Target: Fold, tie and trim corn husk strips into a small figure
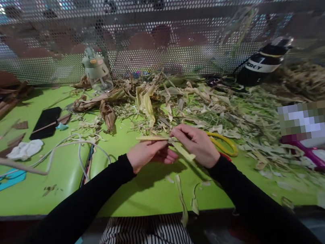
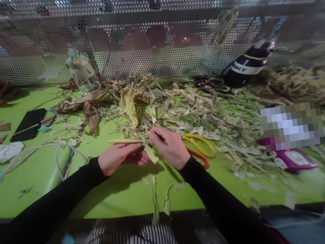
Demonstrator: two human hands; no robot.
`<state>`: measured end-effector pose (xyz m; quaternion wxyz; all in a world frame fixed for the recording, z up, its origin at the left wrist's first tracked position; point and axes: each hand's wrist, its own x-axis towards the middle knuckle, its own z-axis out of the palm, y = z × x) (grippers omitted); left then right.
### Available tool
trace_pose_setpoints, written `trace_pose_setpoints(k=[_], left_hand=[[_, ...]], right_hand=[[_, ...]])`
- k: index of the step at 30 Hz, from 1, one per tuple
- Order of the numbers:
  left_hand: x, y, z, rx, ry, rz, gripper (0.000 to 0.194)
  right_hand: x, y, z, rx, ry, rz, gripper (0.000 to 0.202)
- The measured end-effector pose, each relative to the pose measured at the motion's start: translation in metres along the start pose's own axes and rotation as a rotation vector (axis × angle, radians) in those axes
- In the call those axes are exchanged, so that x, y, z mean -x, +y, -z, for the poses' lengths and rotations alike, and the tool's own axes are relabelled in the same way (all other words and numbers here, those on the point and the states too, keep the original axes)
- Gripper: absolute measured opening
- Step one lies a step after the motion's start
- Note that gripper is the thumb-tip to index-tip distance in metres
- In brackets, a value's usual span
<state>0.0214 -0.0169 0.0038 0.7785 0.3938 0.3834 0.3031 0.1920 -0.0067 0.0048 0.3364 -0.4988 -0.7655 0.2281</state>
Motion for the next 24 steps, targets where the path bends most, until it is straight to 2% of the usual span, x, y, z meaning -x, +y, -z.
trace_pose_setpoints(k=[3, 6, 11, 13, 18, 21, 24], left_hand=[[0.0, 0.0, -0.001, 0.026, 0.042, -0.084, 0.011], [-0.001, -0.002, 0.0, 0.008, 0.074, -0.169, 0.025], [-0.003, -0.009, 0.0, -0.087, 0.019, -0.249, 0.032], [-0.004, -0.009, -0.001, -0.121, 0.033, -0.282, 0.027], [-0.003, 0.001, 0.002, -0.181, 0.107, -0.299, 0.024], [0.001, 0.005, 0.005, -0.243, 0.076, -0.29, 0.025], [0.004, 0.005, 0.005, -0.291, 0.031, -0.282, 0.017]], right_hand=[[0.001, 0.001, 0.001, -0.011, 0.018, 0.01, 0.028], [0.004, -0.001, 0.0, -0.011, 0.064, 0.022, 0.024], [0.007, -0.005, -0.003, 0.053, 0.134, 0.033, 0.023], [0.007, -0.007, -0.003, 0.091, 0.089, 0.042, 0.027], [0.008, -0.012, 0.003, 0.062, -0.178, 0.062, 0.038], [0.01, -0.014, 0.007, -0.045, -0.226, 0.039, 0.036], [0.011, -0.016, 0.01, -0.138, -0.236, 0.023, 0.037]])
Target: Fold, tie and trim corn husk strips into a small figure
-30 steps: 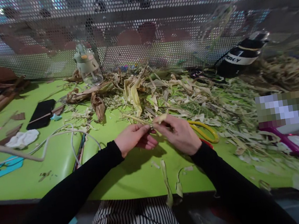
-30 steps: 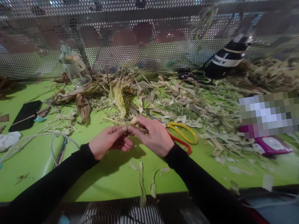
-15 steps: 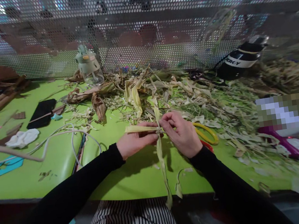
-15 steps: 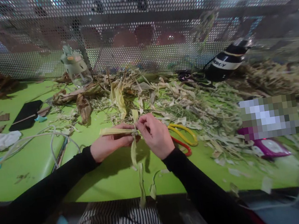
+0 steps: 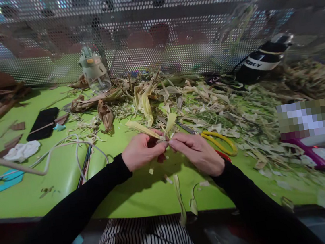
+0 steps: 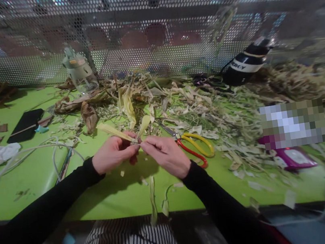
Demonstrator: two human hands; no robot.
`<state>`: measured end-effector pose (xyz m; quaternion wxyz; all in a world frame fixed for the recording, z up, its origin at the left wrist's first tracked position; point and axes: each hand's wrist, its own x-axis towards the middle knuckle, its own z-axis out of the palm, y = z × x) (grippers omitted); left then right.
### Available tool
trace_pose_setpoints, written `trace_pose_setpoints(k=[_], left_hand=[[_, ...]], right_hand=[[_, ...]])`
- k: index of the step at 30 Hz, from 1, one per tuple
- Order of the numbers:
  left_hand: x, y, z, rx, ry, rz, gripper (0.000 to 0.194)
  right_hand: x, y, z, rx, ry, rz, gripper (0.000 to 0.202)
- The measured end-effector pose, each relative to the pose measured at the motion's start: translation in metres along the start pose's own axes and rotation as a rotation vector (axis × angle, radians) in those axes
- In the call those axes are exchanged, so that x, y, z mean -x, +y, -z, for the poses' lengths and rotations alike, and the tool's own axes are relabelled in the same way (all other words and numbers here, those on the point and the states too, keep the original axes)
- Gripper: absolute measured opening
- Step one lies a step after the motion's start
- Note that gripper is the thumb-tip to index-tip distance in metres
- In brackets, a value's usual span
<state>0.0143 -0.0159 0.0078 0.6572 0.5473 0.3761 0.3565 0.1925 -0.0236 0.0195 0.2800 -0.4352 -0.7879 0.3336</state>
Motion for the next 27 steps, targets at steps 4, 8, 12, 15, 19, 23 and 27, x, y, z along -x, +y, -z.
trace_pose_setpoints(k=[4, 8, 12, 15, 19, 23, 27], left_hand=[[0.004, 0.004, -0.001, -0.045, 0.005, -0.003, 0.01], [0.005, 0.006, 0.002, -0.03, 0.011, -0.047, 0.01], [0.001, 0.004, 0.005, -0.01, 0.009, -0.008, 0.011], [-0.003, 0.0, 0.004, -0.009, -0.01, 0.048, 0.015], [-0.004, -0.006, 0.0, -0.018, -0.078, 0.061, 0.016], [-0.003, -0.008, -0.002, 0.021, -0.111, 0.053, 0.017], [-0.001, -0.007, -0.001, -0.04, -0.124, 0.001, 0.024]], right_hand=[[0.003, -0.004, 0.002, -0.028, 0.004, 0.003, 0.038], [0.004, -0.003, 0.001, -0.04, 0.001, 0.003, 0.039], [-0.001, 0.004, 0.001, 0.013, -0.01, -0.024, 0.038], [-0.007, 0.008, 0.003, 0.062, 0.095, -0.032, 0.03], [-0.012, 0.013, 0.003, -0.095, 0.154, -0.023, 0.025], [-0.01, 0.019, -0.004, -0.415, 0.136, -0.115, 0.023], [-0.008, 0.024, -0.008, -0.549, 0.221, -0.151, 0.023]])
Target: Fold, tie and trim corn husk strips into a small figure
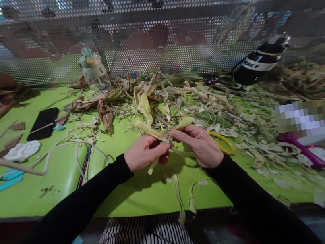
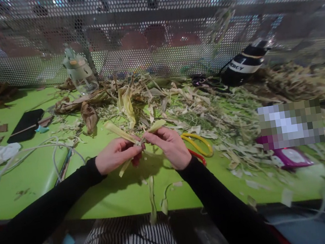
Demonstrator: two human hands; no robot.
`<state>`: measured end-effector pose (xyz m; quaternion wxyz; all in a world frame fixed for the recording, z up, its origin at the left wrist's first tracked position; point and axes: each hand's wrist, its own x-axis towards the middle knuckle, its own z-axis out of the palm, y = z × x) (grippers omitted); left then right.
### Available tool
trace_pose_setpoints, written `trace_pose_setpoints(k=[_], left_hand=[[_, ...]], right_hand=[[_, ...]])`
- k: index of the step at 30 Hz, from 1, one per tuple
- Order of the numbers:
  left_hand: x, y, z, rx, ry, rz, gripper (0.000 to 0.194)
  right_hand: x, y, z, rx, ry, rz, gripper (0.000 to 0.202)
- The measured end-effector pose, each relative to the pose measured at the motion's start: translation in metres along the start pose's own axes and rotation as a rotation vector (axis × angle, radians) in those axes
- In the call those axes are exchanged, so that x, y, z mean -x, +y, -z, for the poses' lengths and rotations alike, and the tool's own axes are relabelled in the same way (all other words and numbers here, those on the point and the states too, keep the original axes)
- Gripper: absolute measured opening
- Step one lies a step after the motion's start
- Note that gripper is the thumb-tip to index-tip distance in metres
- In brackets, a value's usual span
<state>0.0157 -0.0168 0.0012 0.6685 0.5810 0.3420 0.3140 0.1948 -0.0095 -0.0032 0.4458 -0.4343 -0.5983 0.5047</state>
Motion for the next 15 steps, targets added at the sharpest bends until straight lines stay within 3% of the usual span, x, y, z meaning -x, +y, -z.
trace_pose_setpoints(k=[4, 9, 11, 15], left_hand=[[0.002, -0.003, 0.0, -0.169, -0.019, -0.005, 0.031], [-0.002, -0.007, -0.009, -0.475, 0.012, 0.01, 0.02], [-0.004, -0.008, -0.012, -0.529, 0.048, -0.022, 0.019], [-0.005, -0.007, -0.013, -0.418, 0.086, -0.095, 0.028]], right_hand=[[-0.001, -0.006, 0.005, 0.224, 0.009, 0.071, 0.029], [-0.004, -0.017, 0.002, 0.743, 0.025, 0.443, 0.03], [-0.004, -0.018, -0.004, 0.807, 0.003, 0.535, 0.018], [-0.002, -0.02, -0.009, 0.74, 0.089, 0.553, 0.021]])
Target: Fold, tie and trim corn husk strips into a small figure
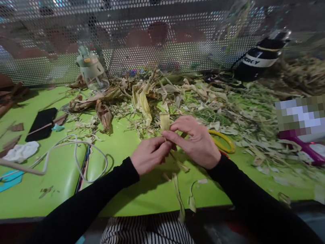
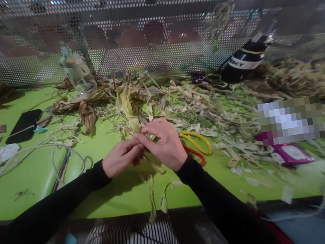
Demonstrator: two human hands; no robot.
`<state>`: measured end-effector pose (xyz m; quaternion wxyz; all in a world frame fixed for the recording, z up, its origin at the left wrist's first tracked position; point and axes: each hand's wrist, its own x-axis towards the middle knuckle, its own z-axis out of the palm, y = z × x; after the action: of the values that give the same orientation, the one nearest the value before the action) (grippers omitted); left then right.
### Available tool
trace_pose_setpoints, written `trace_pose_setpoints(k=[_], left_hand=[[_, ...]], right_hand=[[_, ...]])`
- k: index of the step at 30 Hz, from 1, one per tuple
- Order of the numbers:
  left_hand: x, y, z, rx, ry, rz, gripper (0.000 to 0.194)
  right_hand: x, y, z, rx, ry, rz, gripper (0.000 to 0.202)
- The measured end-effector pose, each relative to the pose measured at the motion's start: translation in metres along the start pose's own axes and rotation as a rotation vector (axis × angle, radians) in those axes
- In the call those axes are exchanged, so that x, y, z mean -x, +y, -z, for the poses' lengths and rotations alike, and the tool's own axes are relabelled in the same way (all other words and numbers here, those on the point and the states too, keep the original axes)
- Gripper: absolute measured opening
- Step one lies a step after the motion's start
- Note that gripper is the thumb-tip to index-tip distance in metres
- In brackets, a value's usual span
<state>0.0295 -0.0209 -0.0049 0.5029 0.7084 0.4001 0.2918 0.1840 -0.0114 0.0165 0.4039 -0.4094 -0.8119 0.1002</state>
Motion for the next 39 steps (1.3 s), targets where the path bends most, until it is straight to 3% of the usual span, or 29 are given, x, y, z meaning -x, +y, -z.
trace_pose_setpoints(k=[5, 8, 12, 14, 17, 19, 24, 28, 31, 35, 39], left_hand=[[0.002, -0.003, -0.003, -0.046, 0.042, -0.032, 0.029], [-0.001, -0.004, -0.004, 0.045, 0.067, 0.008, 0.027], [-0.01, -0.003, 0.007, 0.567, 0.124, 0.154, 0.025], [-0.013, 0.0, 0.018, 0.831, 0.158, 0.217, 0.026], [-0.014, 0.002, 0.033, 0.97, 0.226, 0.23, 0.028], [-0.014, 0.002, 0.037, 0.98, 0.264, 0.187, 0.024], [-0.017, -0.008, 0.035, 0.832, 0.226, 0.097, 0.017], [-0.021, -0.02, 0.031, 0.755, 0.278, 0.063, 0.018], [-0.021, -0.027, 0.029, 0.716, 0.309, -0.031, 0.03], [-0.017, -0.031, 0.025, 0.501, 0.257, -0.201, 0.032], [-0.011, -0.027, 0.022, 0.33, 0.262, -0.2, 0.027]], right_hand=[[-0.006, -0.008, 0.0, 0.055, -0.003, 0.003, 0.022], [-0.018, -0.011, -0.006, 0.056, -0.053, 0.012, 0.023], [-0.041, -0.005, -0.01, 0.073, -0.082, 0.004, 0.022], [-0.05, 0.001, -0.008, 0.122, 0.001, 0.02, 0.021], [-0.053, 0.009, -0.004, 0.177, 0.103, 0.005, 0.028], [-0.049, 0.013, -0.004, 0.165, 0.036, -0.042, 0.025], [-0.035, 0.016, -0.011, 0.117, -0.203, -0.06, 0.022], [-0.028, 0.018, -0.015, 0.144, -0.143, 0.138, 0.025], [-0.024, 0.02, -0.015, 0.198, -0.121, 0.266, 0.029], [-0.02, 0.021, -0.014, 0.127, -0.114, 0.243, 0.022], [-0.016, 0.024, -0.011, 0.119, -0.113, 0.219, 0.031]])
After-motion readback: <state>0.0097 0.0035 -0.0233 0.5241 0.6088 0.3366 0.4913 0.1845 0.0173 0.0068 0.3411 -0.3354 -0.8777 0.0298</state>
